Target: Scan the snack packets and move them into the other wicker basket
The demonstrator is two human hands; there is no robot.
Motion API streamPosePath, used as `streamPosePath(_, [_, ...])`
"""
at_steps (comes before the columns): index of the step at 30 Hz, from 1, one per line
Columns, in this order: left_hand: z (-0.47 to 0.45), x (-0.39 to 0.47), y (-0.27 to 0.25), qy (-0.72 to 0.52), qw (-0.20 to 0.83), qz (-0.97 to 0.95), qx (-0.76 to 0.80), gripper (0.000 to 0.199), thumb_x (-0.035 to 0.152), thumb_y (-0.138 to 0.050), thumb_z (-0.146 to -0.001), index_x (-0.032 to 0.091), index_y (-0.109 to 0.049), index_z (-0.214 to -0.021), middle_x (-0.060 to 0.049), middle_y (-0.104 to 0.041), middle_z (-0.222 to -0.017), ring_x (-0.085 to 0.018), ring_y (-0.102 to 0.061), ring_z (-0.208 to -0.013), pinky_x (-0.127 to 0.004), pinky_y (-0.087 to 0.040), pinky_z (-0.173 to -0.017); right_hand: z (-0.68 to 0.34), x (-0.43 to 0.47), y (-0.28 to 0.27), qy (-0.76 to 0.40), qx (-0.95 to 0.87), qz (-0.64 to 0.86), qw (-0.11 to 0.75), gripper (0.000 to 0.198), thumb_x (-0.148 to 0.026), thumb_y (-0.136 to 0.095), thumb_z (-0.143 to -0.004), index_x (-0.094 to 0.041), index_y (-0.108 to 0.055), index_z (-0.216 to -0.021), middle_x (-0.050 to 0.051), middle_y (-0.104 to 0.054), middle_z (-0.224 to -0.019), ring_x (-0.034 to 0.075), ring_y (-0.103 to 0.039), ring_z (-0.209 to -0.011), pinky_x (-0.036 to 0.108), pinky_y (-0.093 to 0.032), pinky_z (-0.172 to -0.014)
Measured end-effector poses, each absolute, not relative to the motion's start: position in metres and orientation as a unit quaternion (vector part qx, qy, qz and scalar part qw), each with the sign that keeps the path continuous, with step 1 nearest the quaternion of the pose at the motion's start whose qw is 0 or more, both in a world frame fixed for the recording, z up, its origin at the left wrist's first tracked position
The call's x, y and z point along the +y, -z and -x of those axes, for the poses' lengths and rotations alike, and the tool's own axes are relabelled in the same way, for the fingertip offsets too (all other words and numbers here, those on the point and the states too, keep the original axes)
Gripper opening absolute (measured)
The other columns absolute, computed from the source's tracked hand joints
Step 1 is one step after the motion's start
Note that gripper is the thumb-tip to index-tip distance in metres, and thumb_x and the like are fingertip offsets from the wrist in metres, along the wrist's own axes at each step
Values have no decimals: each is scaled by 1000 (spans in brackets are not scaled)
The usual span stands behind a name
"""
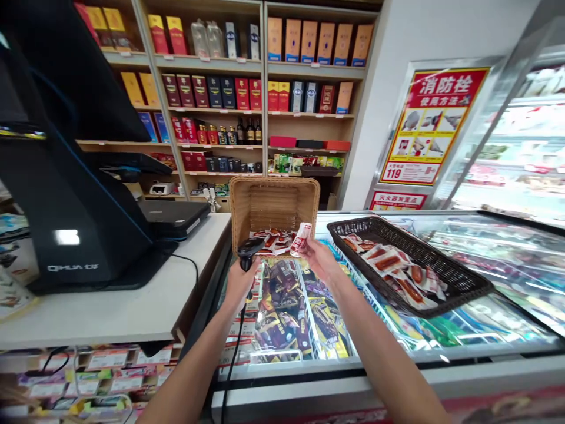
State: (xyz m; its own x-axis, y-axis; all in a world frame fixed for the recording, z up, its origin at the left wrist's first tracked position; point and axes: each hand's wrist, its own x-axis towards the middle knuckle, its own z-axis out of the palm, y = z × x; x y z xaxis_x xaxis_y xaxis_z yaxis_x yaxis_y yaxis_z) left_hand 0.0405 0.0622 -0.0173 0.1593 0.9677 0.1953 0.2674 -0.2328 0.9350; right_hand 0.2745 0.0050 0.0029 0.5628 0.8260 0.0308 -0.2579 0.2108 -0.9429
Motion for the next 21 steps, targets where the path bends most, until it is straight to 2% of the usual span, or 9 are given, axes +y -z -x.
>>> streamPosePath(3, [-43, 63, 18, -443, 400, -655, 463, 38, 60, -69, -86, 23, -67, -96, 0, -64, -64, -22, -66, -61, -29, -43, -55, -270, -18, -3, -421, -263, 407, 767, 49, -72, -70, -90, -24, -62, -82, 10, -72, -79, 26, -71, -77, 42, -65, -76])
streamPosePath(5, [-46, 64, 18, -438, 418, -657, 449, 42, 63, -71, -83, 23, -63, -92, 3, -59, -60, -19, -59, -53, -28, -40, -51, -268, -23, -2, -413, -270, 390, 777, 54, -77, -71, -85, -24, -61, -81, 12, -73, -82, 30, -72, -83, 46, -65, -74])
streamPosePath(7, [-48, 63, 17, -418, 460, -660, 422, 47, 67, -73, -79, 24, -58, -89, 5, -55, -57, -16, -52, -46, -27, -38, -47, -267, -21, 3, -393, -284, 405, 775, 47, -67, -79, -80, -23, -61, -82, 10, -74, -86, 29, -72, -86, 44, -64, -74])
streamPosePath(9, [-50, 62, 17, -397, 495, -665, 394, 51, 69, -75, -76, 24, -54, -85, 7, -52, -56, -14, -48, -43, -26, -37, -44, -267, -15, 14, -363, -297, 434, 769, 40, -51, -86, -71, -24, -60, -85, 4, -73, -89, 23, -71, -85, 38, -62, -75])
streamPosePath(12, [-51, 58, 14, -380, 499, -680, 380, 51, 69, -75, -75, 25, -50, -81, 7, -52, -54, -13, -46, -42, -26, -37, -43, -269, -7, 31, -311, -309, 472, 765, 48, -37, -85, -63, -27, -59, -101, -2, -70, -104, 17, -70, -84, 32, -59, -78])
streamPosePath(15, [-52, 56, 13, -369, 489, -695, 376, 49, 67, -74, -78, 25, -50, -80, 7, -51, -51, -14, -46, -42, -27, -38, -44, -276, -7, 41, -210, -352, 543, 733, 58, -31, -80, -69, -30, -55, -121, 4, -67, -123, 23, -70, -106, 36, -59, -86])
streamPosePath(18, [-52, 57, 12, -350, 473, -720, 367, 45, 64, -75, -79, 25, -51, -80, 7, -52, -51, -14, -47, -42, -27, -36, -45, -284, -10, 44, -73, -413, 629, 654, 60, -24, -76, -73, -28, -55, -128, 10, -64, -137, 30, -60, -132, 43, -55, -104])
streamPosePath(21, [-52, 55, 12, -334, 443, -747, 366, 42, 63, -73, -80, 26, -53, -80, 5, -54, -51, -16, -50, -45, -27, -35, -47, -289, -11, 44, -37, -417, 668, 615, 57, -21, -72, -76, -24, -54, -131, 11, -70, -131, 30, -65, -125, 46, -52, -107])
